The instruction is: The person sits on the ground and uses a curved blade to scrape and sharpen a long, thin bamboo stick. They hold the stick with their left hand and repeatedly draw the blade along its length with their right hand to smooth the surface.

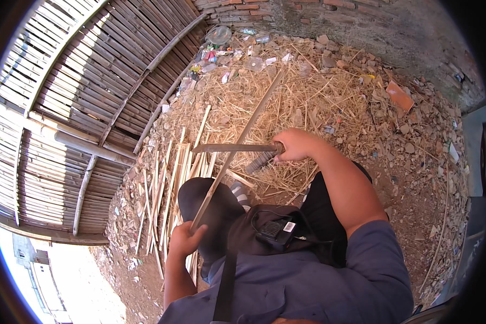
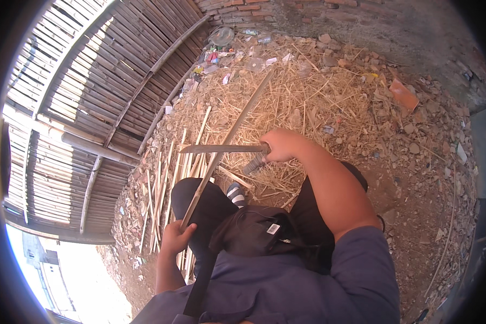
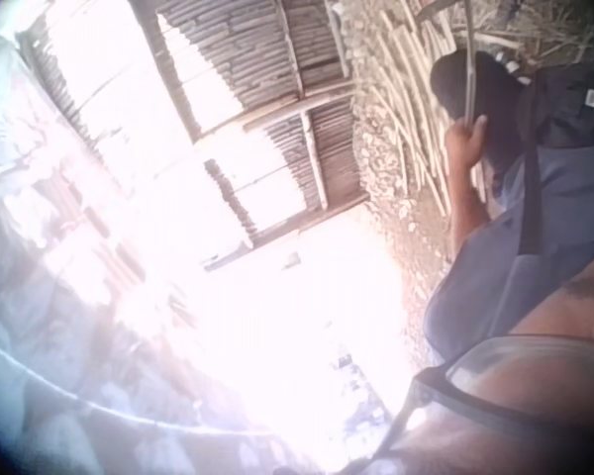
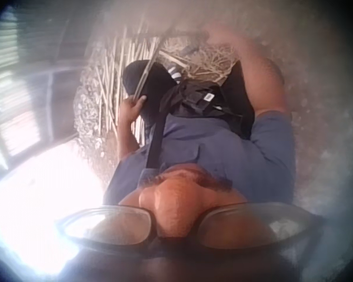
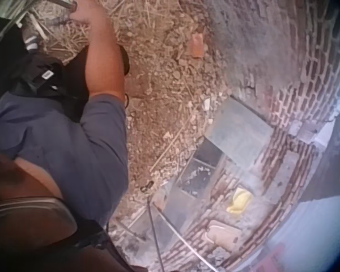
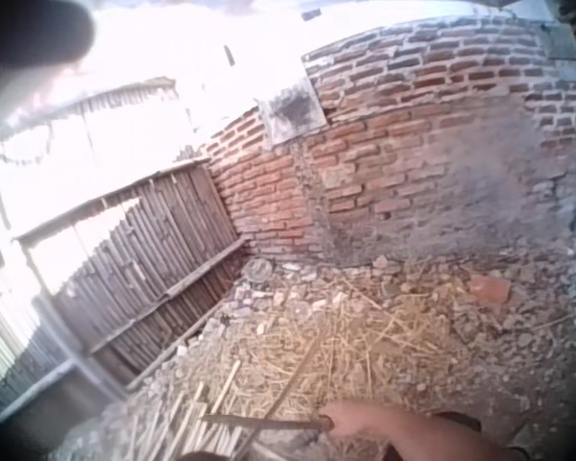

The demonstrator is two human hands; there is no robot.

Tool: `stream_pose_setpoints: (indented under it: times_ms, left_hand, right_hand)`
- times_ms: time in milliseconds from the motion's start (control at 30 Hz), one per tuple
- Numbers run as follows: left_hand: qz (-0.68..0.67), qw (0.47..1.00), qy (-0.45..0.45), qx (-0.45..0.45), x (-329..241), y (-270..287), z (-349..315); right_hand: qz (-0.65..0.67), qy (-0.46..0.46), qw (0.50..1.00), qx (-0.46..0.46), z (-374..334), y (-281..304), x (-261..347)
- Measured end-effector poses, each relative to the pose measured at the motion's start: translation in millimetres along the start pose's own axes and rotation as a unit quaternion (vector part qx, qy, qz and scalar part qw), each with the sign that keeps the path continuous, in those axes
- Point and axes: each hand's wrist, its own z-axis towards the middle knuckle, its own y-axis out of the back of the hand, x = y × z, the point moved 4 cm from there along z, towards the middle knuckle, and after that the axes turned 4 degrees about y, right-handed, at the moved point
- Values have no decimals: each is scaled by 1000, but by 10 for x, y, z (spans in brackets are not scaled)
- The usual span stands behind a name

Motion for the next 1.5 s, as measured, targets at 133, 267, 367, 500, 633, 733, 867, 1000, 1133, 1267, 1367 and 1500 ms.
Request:
stream_pose_setpoints:
  times_ms: [133,267,367,500,633,733,867,1000,1133,1267,1367,1500]
  left_hand:
    - [20,1000,5,8,-18,13,-4]
    - [31,999,-1,23,11,3,60]
    - [6,1000,8,23,-41,27,20]
    - [-2,999,21,36,-47,44,19]
    - [-1,1000,21,23,-53,46,-6]
    - [7,1000,20,14,10,24,2]
    - [17,999,9,25,1,22,36]
    - [17,999,14,28,-38,32,24]
    - [-2,1000,18,25,-10,24,13]
    - [-5,999,20,26,7,11,23]
    - [-5,1000,19,17,-37,35,-3]
    - [1,1000,14,19,-55,29,3]
  right_hand:
    - [41,-105,985,-127,-82,232,-356]
    - [89,-159,974,-133,-176,314,-483]
    - [83,-124,985,-90,-102,219,-354]
    - [35,-44,998,-25,-51,47,-71]
    - [24,-9,1000,-10,10,-28,-73]
    - [33,-54,997,-54,-43,143,-158]
    - [114,-168,974,-100,-205,318,-378]
    - [88,-165,977,-106,-166,286,-433]
    - [73,-96,990,-75,-55,174,-347]
    - [50,-52,997,-32,-25,46,-203]
    - [55,-32,997,-34,-17,34,-169]
    - [40,-56,998,-10,-71,115,-238]
